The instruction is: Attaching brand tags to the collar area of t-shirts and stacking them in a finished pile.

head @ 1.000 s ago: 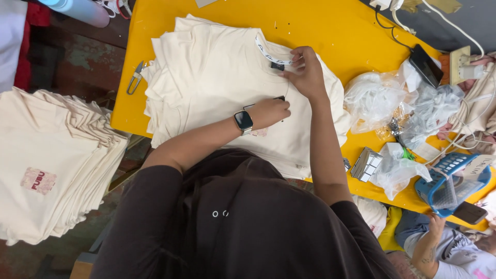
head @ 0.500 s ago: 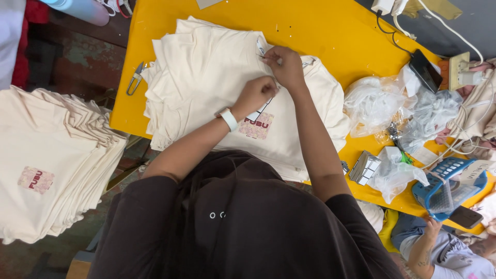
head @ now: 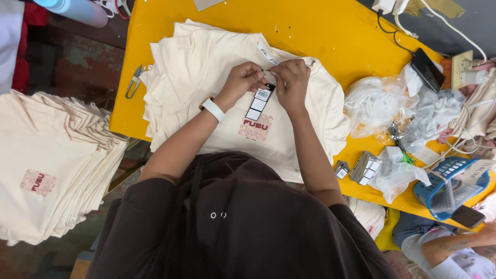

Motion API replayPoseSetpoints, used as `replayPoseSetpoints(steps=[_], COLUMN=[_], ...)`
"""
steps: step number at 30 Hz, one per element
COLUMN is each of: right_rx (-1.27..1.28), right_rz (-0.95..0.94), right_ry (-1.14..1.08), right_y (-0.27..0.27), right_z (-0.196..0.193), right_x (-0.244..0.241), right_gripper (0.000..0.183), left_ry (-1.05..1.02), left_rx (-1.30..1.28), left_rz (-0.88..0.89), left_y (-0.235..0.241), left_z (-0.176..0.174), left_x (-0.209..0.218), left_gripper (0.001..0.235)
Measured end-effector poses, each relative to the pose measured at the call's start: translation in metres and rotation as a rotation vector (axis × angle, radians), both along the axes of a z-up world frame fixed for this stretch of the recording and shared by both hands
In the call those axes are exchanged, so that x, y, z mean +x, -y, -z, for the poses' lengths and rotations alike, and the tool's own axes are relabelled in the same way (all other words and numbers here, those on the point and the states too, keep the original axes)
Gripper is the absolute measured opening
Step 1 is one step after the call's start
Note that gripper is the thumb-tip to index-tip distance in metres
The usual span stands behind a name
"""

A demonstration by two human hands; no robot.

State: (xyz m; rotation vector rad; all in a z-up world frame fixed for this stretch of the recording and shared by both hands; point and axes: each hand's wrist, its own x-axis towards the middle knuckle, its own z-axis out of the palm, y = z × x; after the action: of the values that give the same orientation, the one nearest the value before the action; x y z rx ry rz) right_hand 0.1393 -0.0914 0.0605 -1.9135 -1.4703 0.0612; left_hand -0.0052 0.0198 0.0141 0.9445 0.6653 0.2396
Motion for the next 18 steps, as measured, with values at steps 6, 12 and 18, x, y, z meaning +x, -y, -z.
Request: replayPoseSetpoints(steps=[6, 12, 18], right_rx=[0.025, 0.021, 0.012], right_rz=[-0.010, -0.003, 0.015], right_ry=[0.048, 0.069, 0.085], right_y=[-0.001, -0.001, 0.002], right_z=[0.001, -0.007, -0.009], right_x=[0.002, 0.001, -0.002], right_gripper=[0.007, 0.007, 0.008], left_ry=[0.004, 0.018, 0.042], left_rx=[0.003, -0.009, -0.040], left_rz=[0.015, 0.009, 0.016], left_y=[0.001, 0.003, 0.000], left_z=[-0.001, -0.003, -0.009], left_x=[0.003, 0.005, 0.003], left_gripper=[0.004, 0.002, 0.003])
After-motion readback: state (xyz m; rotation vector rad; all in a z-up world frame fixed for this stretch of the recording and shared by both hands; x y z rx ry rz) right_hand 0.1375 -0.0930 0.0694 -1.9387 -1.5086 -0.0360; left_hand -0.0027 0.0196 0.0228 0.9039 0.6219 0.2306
